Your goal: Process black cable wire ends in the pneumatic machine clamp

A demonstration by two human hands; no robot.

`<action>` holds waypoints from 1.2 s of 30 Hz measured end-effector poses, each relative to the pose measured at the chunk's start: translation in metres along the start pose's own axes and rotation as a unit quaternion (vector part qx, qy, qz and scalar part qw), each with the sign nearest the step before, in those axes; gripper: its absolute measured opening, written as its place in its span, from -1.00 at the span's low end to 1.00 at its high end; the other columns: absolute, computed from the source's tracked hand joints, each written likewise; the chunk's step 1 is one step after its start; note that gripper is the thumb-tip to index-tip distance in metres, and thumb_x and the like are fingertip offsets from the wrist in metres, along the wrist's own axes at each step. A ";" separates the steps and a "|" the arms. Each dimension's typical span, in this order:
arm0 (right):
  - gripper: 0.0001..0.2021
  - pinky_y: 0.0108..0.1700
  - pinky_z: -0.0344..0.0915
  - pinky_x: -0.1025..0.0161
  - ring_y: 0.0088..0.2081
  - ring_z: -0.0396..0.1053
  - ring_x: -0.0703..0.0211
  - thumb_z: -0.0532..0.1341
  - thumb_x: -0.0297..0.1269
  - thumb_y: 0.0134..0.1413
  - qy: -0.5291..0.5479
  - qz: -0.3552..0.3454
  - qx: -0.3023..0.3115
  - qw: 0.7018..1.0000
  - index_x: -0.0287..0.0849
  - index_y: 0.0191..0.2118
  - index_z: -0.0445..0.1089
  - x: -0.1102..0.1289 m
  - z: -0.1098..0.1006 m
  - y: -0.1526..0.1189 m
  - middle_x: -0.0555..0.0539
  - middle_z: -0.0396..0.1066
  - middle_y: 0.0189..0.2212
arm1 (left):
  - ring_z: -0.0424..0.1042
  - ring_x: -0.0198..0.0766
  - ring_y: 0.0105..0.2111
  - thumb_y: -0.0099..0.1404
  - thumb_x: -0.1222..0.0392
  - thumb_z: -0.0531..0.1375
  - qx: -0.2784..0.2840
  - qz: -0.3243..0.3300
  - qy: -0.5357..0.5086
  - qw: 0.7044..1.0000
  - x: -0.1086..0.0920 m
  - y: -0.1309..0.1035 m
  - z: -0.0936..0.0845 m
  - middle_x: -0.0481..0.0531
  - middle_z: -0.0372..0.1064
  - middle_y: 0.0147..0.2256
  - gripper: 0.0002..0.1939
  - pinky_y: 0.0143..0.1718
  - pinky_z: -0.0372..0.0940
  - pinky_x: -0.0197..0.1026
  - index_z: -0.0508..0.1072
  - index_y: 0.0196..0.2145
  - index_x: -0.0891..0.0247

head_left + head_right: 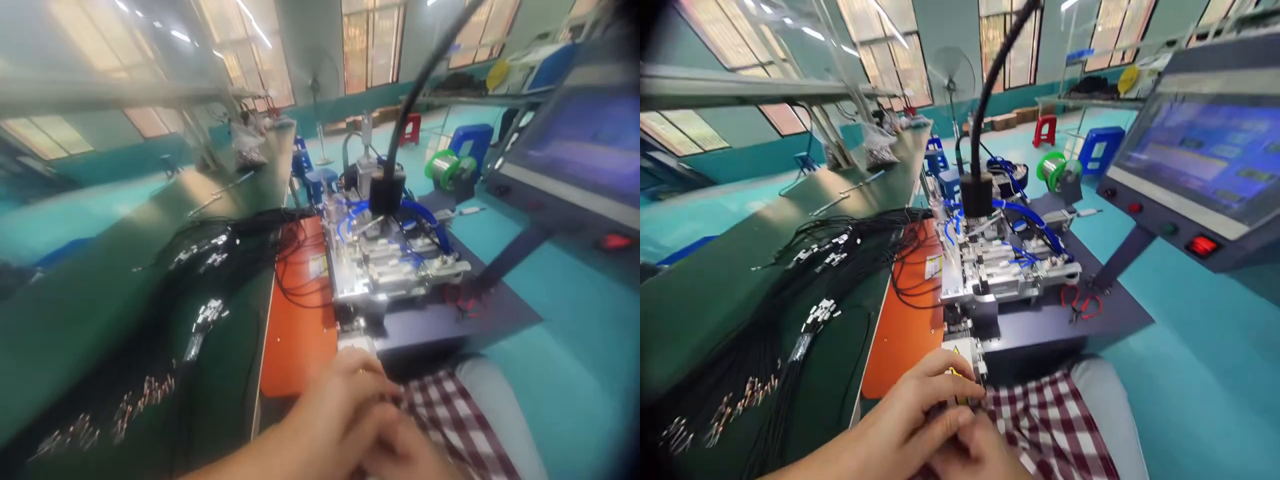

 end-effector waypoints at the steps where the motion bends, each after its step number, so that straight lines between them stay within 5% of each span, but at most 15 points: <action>1: -0.75 -0.08 0.40 0.08 -0.15 0.44 0.02 0.31 -0.16 0.08 0.014 0.008 -0.001 1.000 -0.17 -0.15 0.46 -0.002 0.007 0.005 -0.05 0.47 -0.18 | 0.37 -0.18 -0.09 0.32 0.22 0.12 0.005 -0.017 -0.011 1.000 0.004 -0.004 0.010 0.11 0.35 -0.09 -0.77 -0.05 0.28 -0.19 0.55 -0.15 0.19; 4: -0.77 -0.13 0.41 0.12 -0.24 0.45 0.04 0.30 -0.11 0.04 0.059 0.018 -0.005 0.998 -0.17 -0.28 0.49 -0.003 0.025 0.015 -0.02 0.47 -0.36 | 0.38 -0.24 -0.18 0.32 0.25 0.11 -0.021 -0.054 -0.054 0.997 0.020 -0.002 0.018 0.07 0.34 -0.19 -0.79 -0.11 0.27 -0.24 0.56 -0.35 0.24; 7: -0.76 -0.25 0.40 0.17 -0.36 0.45 0.14 0.29 -0.13 0.02 0.145 0.011 0.038 0.989 -0.22 -0.29 0.46 -0.002 0.033 0.014 -0.06 0.48 -0.37 | 0.36 -0.26 -0.25 0.30 0.23 0.15 -0.076 -0.065 -0.060 0.993 0.028 0.000 0.005 0.03 0.35 -0.30 -0.83 -0.19 0.25 -0.27 0.48 -0.42 0.27; 11: -0.77 -0.30 0.37 0.24 -0.39 0.47 0.19 0.31 -0.18 -0.01 0.121 0.023 -0.022 0.992 -0.22 -0.27 0.42 0.000 -0.001 0.005 -0.08 0.50 -0.33 | 0.22 -0.36 -0.52 0.38 0.07 0.06 -0.133 -0.105 -0.077 0.982 0.035 -0.006 -0.012 -0.10 0.25 -0.53 -0.78 -0.47 0.16 -0.32 0.40 -0.31 0.24; 14: -0.84 -0.34 0.34 0.29 -0.46 0.40 0.26 0.24 -0.20 0.07 0.056 0.004 -0.104 0.993 -0.20 -0.31 0.41 0.014 -0.037 0.006 0.03 0.43 -0.54 | 0.28 -0.33 -0.43 0.36 0.10 0.09 -0.167 -0.076 -0.018 0.983 0.035 -0.008 -0.019 -0.04 0.35 -0.43 -0.80 -0.39 0.17 -0.30 0.42 -0.32 0.25; 22: -0.91 -0.42 0.33 0.40 -0.52 0.37 0.34 0.24 -0.27 0.07 0.010 -0.045 -0.152 0.987 -0.17 -0.33 0.44 0.042 -0.059 0.023 0.10 0.38 -0.57 | 0.34 -0.30 -0.38 0.36 0.18 0.10 -0.153 -0.052 0.045 0.986 0.045 0.008 -0.010 -0.03 0.42 -0.37 -0.83 -0.35 0.19 -0.28 0.46 -0.33 0.22; 36: -0.93 -0.42 0.37 0.41 -0.52 0.39 0.33 0.29 -0.31 0.04 0.001 -0.032 -0.194 0.981 -0.18 -0.40 0.45 0.029 -0.082 0.030 0.05 0.44 -0.53 | 0.23 -0.37 -0.51 0.35 0.22 0.08 -0.117 -0.064 0.069 0.989 0.045 0.049 0.001 -0.12 0.33 -0.51 -0.80 -0.50 0.06 -0.30 0.42 -0.42 0.22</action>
Point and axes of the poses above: each hand's wrist, its own y-axis towards the middle knuckle, its own z-axis out of the palm, x = y × z, the point moved 6 cm from there along y, towards the middle knuckle
